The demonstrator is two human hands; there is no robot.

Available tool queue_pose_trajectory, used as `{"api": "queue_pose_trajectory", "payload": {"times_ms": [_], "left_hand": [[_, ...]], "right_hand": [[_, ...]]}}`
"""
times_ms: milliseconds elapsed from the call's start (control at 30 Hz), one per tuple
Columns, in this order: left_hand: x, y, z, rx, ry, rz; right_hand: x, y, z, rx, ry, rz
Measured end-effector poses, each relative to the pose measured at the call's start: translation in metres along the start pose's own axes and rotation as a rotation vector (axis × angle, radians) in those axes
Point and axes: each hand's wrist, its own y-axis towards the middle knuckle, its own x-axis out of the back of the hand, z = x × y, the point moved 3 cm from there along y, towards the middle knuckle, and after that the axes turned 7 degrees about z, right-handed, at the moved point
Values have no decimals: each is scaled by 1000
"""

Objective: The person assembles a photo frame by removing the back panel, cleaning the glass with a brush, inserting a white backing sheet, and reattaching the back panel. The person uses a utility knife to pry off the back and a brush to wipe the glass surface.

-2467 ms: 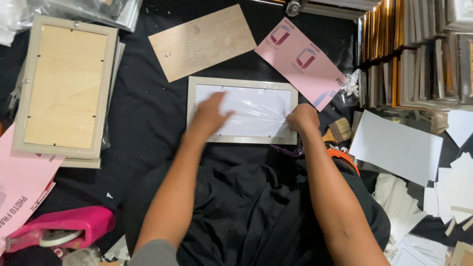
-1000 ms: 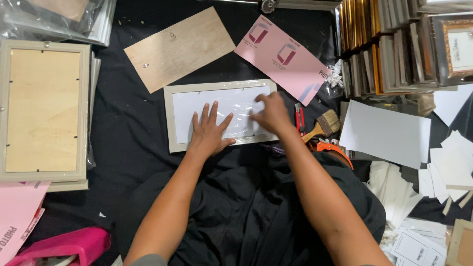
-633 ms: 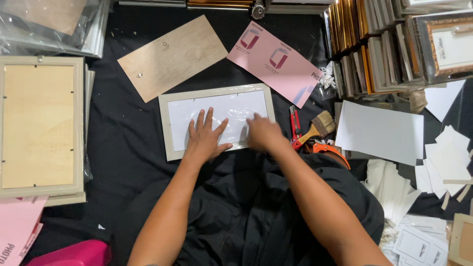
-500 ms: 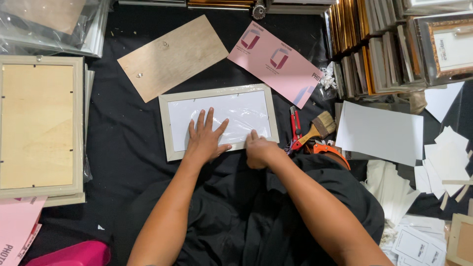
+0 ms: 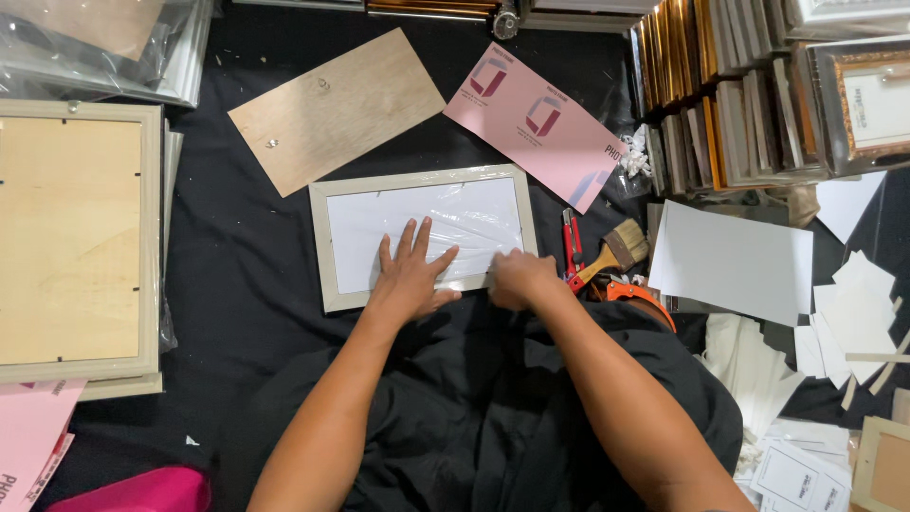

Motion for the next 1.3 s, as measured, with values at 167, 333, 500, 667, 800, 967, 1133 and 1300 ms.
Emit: {"api": "queue_pose_trajectory", "payload": {"times_ms": [167, 333, 500, 667, 800, 967, 1133, 1300], "left_hand": [[0, -1, -3, -3, -7, 8], [2, -2, -3, -3, -8, 23], [0, -1, -2, -3, -1, 25], [3, 1, 0, -13, -56, -80], [8, 4, 16, -19, -109, -227], [16, 5, 56, 117, -216, -481], [36, -15, 85, 290, -266, -527], [45, -34, 122, 448, -395, -669]], "right_hand": [[23, -31, 17, 143, 83, -306], [22, -17, 18, 125, 68, -262], [22, -5, 10, 98, 102, -278], [28, 29, -14, 143, 30, -374], [53, -14, -50, 97, 330, -469], [74, -67, -82, -109, 407, -517], [54, 24, -149, -211, 570, -658], [48, 78, -177, -212, 820, -805]]}}
